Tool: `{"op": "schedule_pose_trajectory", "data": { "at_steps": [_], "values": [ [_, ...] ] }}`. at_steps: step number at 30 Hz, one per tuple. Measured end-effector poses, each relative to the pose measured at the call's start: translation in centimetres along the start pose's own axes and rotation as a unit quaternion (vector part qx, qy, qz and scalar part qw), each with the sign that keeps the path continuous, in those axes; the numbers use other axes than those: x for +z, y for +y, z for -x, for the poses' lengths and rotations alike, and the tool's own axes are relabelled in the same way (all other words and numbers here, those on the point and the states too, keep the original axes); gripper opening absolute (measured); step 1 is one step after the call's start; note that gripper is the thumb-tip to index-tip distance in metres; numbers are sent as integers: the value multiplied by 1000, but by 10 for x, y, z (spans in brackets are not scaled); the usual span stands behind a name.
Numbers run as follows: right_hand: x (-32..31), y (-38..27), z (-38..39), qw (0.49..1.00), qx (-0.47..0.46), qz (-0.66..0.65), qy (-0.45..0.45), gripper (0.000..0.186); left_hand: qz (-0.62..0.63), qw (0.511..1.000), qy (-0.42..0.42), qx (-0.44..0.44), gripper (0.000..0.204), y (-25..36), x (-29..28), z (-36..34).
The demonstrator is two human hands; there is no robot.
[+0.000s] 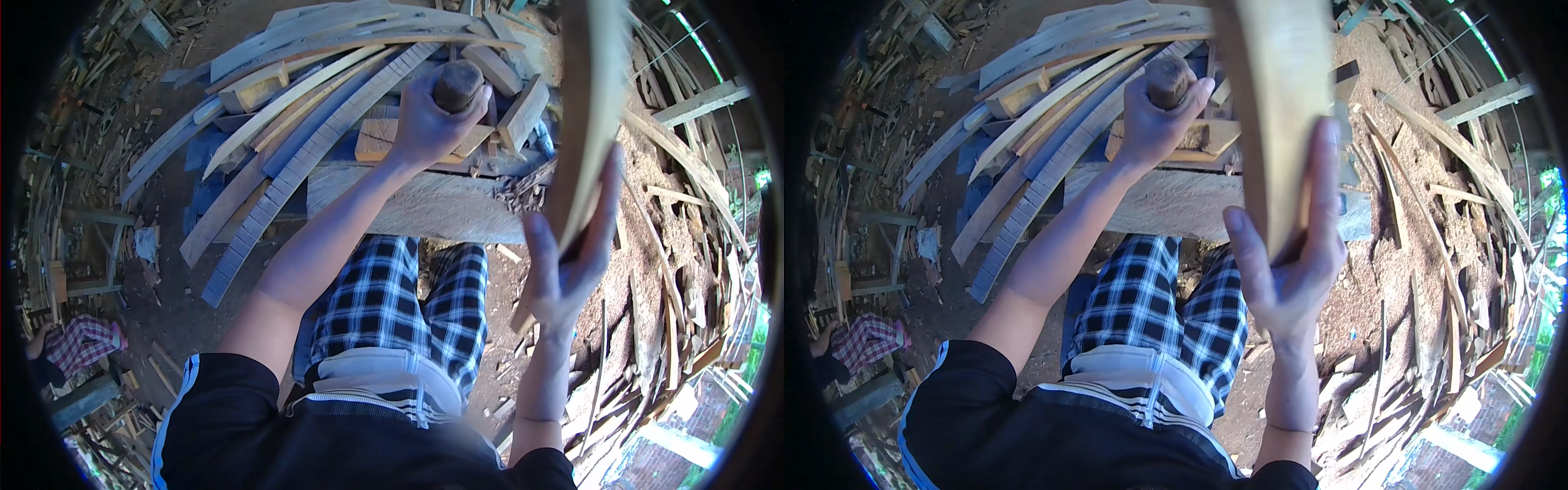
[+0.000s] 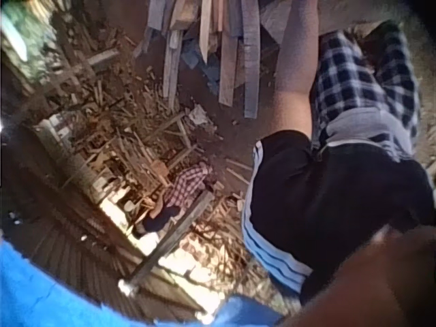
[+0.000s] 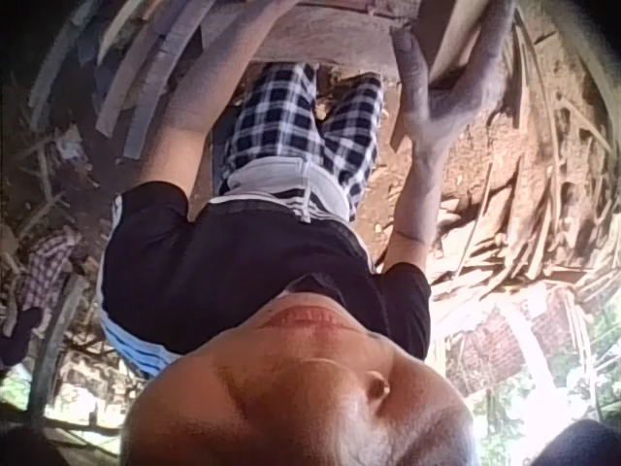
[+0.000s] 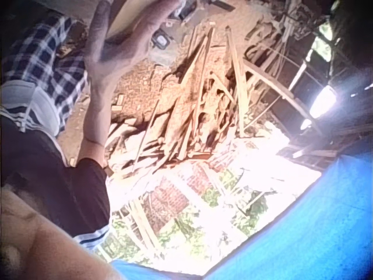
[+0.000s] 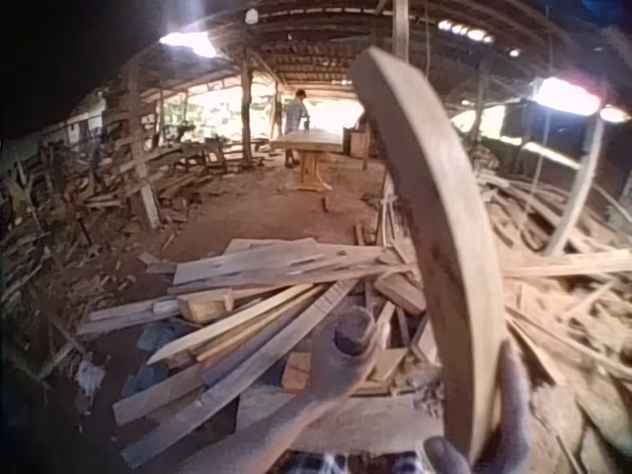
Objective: Manually shaving a piece of curved wood using a hand plane and finishing with a chisel.
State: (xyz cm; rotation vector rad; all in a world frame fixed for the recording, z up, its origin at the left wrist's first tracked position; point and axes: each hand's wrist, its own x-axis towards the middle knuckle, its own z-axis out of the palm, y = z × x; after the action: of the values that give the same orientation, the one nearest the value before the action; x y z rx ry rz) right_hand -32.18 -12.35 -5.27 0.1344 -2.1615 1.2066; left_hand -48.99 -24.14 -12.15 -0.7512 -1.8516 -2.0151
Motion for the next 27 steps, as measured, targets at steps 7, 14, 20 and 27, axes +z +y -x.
{"op": "schedule_pose_trajectory", "data": {
  "at_steps": [7,14,20,27],
  "values": [
    [7,7,3,972,144,62,-175,79,63,988,112,90,11,-13,-14,2],
    [-4,24,38,979,179,47,-89,79,300,876,357,-121,28,-22,-69,-15],
    [-17,27,59,970,232,44,-60,81,285,904,302,-103,27,-2,-60,-26],
    [-18,33,69,969,234,63,-39,80,245,957,137,-67,22,7,-23,-21]
  ]
}}
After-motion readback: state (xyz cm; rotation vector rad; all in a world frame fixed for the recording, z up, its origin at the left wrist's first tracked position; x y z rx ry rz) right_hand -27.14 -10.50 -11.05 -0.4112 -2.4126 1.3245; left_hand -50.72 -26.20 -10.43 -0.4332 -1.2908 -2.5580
